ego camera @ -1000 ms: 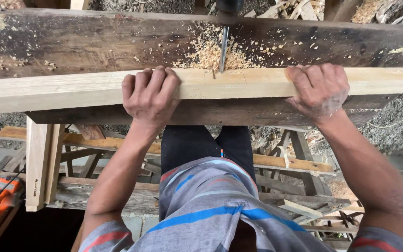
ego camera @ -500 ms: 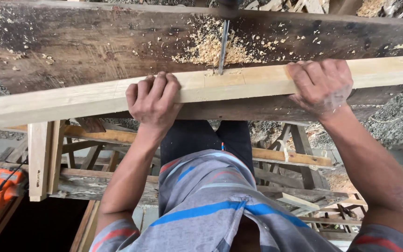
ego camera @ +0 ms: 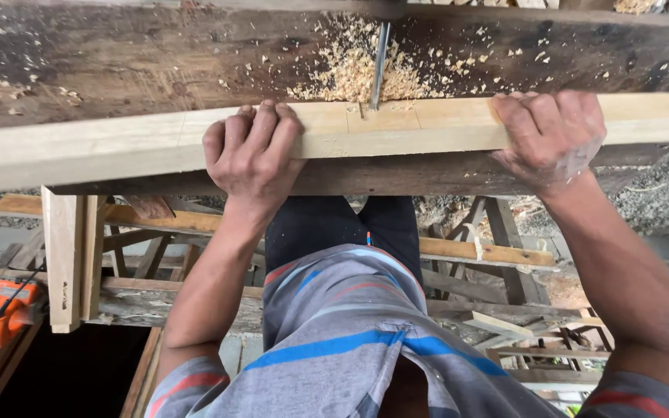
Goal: Drilling multiple holes into a wooden beam using a power drill at a workbench
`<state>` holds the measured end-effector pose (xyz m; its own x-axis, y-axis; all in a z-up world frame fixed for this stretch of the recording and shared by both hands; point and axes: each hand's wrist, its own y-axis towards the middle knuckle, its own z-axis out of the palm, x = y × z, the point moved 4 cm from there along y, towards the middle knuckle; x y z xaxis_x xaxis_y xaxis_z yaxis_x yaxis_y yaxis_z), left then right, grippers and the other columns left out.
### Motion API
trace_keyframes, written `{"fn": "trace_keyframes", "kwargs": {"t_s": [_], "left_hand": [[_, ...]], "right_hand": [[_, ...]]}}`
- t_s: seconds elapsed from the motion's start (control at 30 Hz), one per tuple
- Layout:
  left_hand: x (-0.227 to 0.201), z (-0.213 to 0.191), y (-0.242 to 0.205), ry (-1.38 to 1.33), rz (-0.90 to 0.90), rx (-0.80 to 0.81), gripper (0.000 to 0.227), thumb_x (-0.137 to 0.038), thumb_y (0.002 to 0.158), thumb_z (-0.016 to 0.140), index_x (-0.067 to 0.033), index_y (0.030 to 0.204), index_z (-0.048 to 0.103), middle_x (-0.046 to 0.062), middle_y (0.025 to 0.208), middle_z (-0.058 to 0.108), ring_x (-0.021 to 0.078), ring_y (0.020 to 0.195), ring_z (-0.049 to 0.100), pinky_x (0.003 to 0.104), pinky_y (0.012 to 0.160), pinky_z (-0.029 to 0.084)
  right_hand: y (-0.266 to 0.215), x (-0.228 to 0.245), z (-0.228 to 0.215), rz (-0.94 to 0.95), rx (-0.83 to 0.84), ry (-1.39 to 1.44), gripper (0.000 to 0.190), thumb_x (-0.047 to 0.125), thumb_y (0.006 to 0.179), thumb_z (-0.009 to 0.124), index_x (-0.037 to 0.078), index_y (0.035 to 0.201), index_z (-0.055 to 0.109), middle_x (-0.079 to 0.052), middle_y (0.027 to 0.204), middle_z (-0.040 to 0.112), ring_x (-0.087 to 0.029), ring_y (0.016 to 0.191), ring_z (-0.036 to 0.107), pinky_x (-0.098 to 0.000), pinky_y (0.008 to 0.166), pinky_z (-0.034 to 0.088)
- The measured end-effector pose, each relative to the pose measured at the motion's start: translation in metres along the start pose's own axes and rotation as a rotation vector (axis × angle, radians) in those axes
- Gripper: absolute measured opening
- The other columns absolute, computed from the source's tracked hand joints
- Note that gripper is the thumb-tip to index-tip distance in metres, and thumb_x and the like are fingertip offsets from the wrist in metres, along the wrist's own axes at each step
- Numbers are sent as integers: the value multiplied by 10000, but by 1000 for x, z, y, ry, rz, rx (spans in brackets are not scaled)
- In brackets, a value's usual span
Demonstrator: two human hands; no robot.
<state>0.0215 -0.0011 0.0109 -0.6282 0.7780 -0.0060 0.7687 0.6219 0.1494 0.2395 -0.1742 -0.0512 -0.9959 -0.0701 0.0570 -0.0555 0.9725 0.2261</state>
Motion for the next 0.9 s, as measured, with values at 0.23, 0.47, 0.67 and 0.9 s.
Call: {"fn": "trace_keyframes", "kwargs": {"t_s": [0.23,0.47,0.67,0.9], "left_hand": [[-3,2,5,-15,-17,-13,122,-64,740,560,-168,677,542,-48,685,587,134,545,470,246,581,323],[-4,1,15,10,32,-33,158,-66,741,574,-167,652,493,-57,665,564,129,552,483,231,585,331],[-2,1,6,-11,27,-19,151,-75,761,577,-161,649,524,-42,662,583,149,518,433,258,551,343],[6,3,16,-6,127,-67,179,-45,727,563,-171,652,461,-48,604,524,127,492,398,234,560,321]], "right_hand": [[2,-5,-1,-33,0,14,539,481,894,243,150,696,619,29,556,412,-90,531,337,-235,529,300],[2,-3,-4,2,-4,33,623,494,870,162,131,732,649,23,568,450,-90,529,354,-233,524,309],[15,-3,-7,-55,39,43,600,479,888,167,140,731,637,16,576,443,-103,551,368,-242,551,320],[10,8,-10,11,110,49,637,479,869,123,125,803,649,2,620,477,-113,556,387,-253,556,303]]}}
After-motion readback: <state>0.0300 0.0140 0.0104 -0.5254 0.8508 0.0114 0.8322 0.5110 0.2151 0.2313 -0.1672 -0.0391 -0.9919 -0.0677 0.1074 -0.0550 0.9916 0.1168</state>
